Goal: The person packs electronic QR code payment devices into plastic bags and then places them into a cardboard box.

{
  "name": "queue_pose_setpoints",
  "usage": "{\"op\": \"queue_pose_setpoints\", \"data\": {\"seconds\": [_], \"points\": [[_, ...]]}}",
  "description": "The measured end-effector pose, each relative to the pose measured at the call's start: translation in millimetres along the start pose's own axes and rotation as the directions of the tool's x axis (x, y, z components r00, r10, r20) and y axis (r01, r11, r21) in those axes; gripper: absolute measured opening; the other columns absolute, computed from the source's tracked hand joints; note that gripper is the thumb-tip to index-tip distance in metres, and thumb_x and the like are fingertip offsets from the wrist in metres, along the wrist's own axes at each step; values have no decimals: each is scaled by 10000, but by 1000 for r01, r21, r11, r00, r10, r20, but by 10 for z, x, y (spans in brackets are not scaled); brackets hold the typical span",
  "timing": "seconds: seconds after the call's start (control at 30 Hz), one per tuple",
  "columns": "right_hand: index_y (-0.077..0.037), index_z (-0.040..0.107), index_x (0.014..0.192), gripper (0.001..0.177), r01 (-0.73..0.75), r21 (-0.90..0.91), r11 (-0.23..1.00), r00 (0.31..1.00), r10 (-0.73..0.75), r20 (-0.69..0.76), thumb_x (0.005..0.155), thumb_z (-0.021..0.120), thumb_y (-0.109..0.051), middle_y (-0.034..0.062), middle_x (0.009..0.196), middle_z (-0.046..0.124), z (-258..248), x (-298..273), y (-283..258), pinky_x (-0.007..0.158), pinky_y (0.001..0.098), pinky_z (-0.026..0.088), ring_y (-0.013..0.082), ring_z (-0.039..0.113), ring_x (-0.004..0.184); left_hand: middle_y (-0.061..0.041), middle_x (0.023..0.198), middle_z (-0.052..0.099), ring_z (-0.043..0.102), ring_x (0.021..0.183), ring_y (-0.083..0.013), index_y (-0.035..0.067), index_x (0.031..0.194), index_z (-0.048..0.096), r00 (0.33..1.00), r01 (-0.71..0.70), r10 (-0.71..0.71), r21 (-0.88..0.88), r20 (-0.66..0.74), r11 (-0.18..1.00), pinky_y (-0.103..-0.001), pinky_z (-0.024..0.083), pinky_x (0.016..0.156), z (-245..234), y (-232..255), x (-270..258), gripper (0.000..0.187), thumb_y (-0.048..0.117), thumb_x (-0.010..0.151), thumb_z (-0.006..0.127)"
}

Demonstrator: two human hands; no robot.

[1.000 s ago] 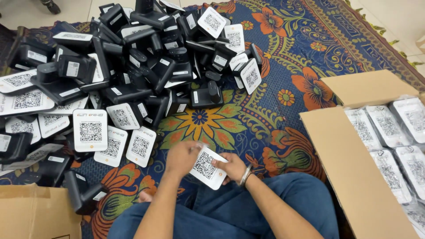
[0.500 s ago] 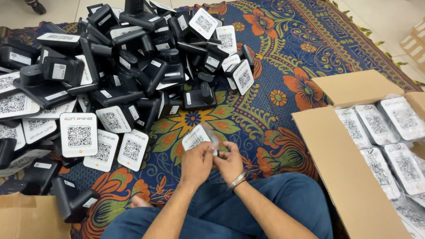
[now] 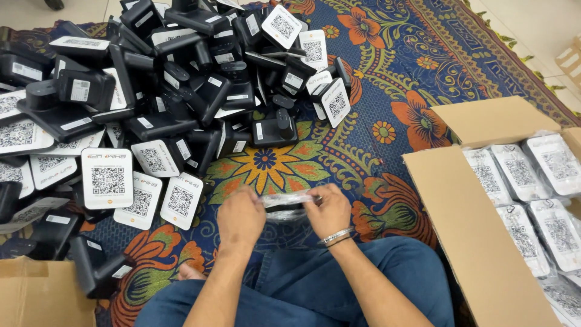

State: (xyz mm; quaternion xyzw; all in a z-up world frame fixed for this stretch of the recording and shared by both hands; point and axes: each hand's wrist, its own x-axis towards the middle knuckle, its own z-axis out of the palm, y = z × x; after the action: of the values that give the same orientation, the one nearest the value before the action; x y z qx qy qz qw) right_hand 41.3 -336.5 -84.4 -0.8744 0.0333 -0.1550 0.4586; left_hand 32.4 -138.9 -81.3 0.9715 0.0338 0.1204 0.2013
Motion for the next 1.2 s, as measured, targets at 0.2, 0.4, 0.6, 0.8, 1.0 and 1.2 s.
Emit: {"op": "queue_pose_setpoints", "data": {"seconds": [0.2,0.4,0.6,0.8,1.0,1.2], "points": [[-47,750,876,100,152,38,988,986,-149,-78,779,777,-46,87,790,706,-256,79,-74,585,304,547,168,673,625,-79,746,655,674,585,-180,-21,900,601,806,561,-342,-808,484,180,-389,604,596,-72,28,103,158,106,859,686],[-20,674,921,116,-362,835,415,931,198,306,843,681,65,103,831,704,-256,313,426,643,334,587,193,693,689,-59,794,668,642,683,-133,10,953,691,990,138,-76,-678,120,722,-279,561,627,-139,-142,133,201,2,757,733],[-29,624,875,167,-449,870,202,893,143,428,855,540,114,91,822,652,-286,311,556,676,368,594,212,671,705,-111,982,574,657,753,-164,-52,1216,620,790,533,-370,-846,489,18,-374,600,604,-126,31,157,519,392,966,714],[-15,611,843,131,-460,870,179,885,9,466,835,513,72,83,864,631,-261,311,640,721,424,627,197,660,725,-232,1286,658,644,1064,-391,41,1551,129,431,902,-21,-429,902,54,-527,593,789,592,-24,-81,1157,265,685,861],[-55,573,897,403,-545,616,569,790,101,605,844,830,-361,100,843,583,-44,332,944,669,507,655,247,669,689,-256,1260,628,624,1169,-396,-29,1411,416,962,47,57,-369,267,928,-416,492,999,614,137,-177,972,120,601,932],[-166,654,1228,754,42,3,999,891,-39,452,537,951,-106,96,1104,607,-47,252,441,757,418,576,363,682,853,-162,1156,679,708,1004,-372,74,1251,556,917,6,-19,34,399,999,-462,578,852,160,401,-110,583,254,779,846]]}}
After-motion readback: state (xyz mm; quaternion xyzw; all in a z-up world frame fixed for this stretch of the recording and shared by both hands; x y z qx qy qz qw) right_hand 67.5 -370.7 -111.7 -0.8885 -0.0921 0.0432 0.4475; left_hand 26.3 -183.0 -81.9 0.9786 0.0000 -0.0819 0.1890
